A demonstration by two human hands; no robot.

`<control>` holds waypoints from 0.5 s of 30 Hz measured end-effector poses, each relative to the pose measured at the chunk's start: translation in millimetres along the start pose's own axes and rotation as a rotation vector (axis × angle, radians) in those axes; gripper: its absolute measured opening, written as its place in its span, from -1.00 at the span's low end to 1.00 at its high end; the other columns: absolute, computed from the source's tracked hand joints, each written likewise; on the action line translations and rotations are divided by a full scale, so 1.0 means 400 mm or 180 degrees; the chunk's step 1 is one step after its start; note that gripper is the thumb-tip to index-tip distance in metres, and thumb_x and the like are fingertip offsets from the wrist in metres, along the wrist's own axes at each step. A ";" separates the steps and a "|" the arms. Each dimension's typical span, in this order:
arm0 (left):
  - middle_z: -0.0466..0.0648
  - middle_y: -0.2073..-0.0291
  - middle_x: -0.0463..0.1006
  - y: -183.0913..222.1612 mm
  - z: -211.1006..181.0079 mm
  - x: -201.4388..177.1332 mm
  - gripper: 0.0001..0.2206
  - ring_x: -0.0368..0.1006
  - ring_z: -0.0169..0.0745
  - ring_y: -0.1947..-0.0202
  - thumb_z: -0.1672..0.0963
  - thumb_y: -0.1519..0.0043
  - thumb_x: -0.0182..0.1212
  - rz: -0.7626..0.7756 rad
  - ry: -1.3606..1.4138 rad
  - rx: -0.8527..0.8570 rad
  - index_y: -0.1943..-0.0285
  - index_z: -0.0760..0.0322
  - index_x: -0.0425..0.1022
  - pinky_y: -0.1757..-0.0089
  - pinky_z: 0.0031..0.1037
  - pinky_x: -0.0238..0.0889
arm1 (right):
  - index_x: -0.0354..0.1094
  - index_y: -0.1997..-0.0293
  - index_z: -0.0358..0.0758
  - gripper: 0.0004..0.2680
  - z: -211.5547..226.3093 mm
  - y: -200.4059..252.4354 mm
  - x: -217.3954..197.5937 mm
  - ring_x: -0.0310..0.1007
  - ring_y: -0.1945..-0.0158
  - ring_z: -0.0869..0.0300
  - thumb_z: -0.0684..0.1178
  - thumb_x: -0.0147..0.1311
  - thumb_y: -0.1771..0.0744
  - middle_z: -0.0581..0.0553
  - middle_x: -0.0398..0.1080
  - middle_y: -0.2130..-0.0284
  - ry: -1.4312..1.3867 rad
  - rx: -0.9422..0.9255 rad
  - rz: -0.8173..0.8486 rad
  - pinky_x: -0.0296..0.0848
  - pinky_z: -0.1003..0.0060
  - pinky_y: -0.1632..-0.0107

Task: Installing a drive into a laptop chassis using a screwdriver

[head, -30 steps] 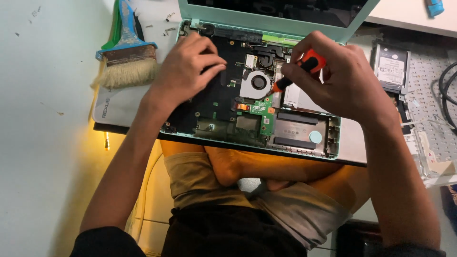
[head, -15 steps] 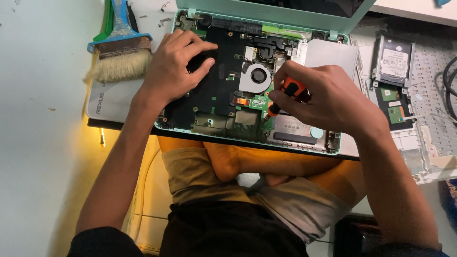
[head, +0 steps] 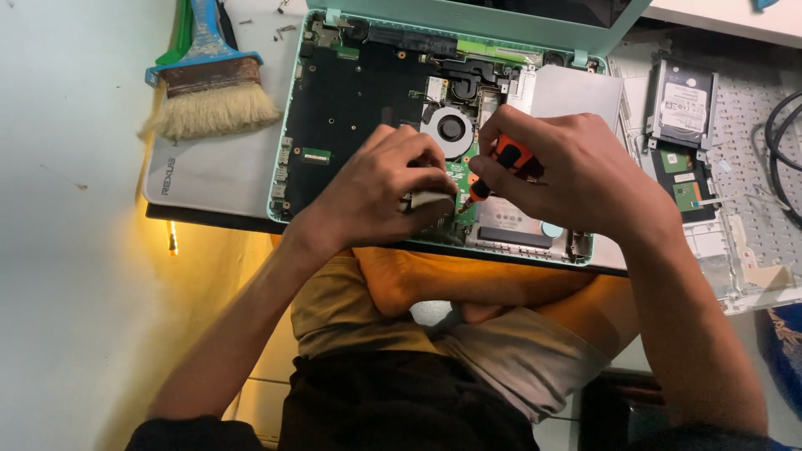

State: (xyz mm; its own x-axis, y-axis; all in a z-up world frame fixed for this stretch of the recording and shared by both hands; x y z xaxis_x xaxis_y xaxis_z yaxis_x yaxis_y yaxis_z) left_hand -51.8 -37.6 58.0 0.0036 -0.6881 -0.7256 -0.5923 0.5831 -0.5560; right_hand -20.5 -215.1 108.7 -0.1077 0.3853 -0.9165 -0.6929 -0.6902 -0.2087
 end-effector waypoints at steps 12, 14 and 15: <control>-0.13 -0.02 0.56 0.012 0.005 0.029 -0.87 0.41 -0.06 -0.02 0.11 -0.28 0.61 0.0022 -0.0097 0.0038 0.11 0.08 0.71 -0.18 -0.14 0.22 | 0.53 -0.04 -0.28 -0.83 0.028 0.005 -0.006 0.57 0.63 -0.01 -0.12 0.45 -0.42 -0.29 0.72 0.36 0.0145 -0.0355 -0.0271 0.35 0.13 0.62; -0.13 -0.02 0.57 0.009 0.004 0.027 -0.87 0.41 -0.07 -0.02 0.10 -0.28 0.61 0.0055 -0.0111 0.0021 0.12 0.08 0.72 -0.17 -0.14 0.21 | 0.53 -0.03 -0.26 -0.84 0.026 0.005 -0.007 0.56 0.64 0.01 -0.12 0.45 -0.41 -0.28 0.72 0.36 0.0176 -0.0327 -0.0247 0.35 0.12 0.63; -0.14 -0.03 0.57 0.011 0.003 0.029 -0.87 0.40 -0.08 -0.03 0.09 -0.28 0.61 0.0086 -0.0119 -0.0011 0.12 0.09 0.72 -0.17 -0.15 0.20 | 0.54 -0.02 -0.25 -0.84 0.025 0.005 -0.004 0.54 0.66 0.02 -0.12 0.45 -0.41 -0.28 0.73 0.36 0.0201 -0.0302 -0.0209 0.35 0.11 0.64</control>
State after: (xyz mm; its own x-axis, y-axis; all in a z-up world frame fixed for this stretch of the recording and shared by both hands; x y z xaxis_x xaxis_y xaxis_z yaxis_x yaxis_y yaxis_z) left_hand -53.3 -42.3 46.8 0.0175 -0.6555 -0.7550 -0.5953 0.5999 -0.5346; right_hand -28.8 -211.1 113.1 -0.0172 0.3944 -0.9188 -0.6261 -0.7207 -0.2976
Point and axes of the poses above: each hand's wrist, its own y-axis away from the middle knuckle, its own x-axis out of the palm, z = x × y, the point moved 8 cm from there along -y, towards the middle knuckle
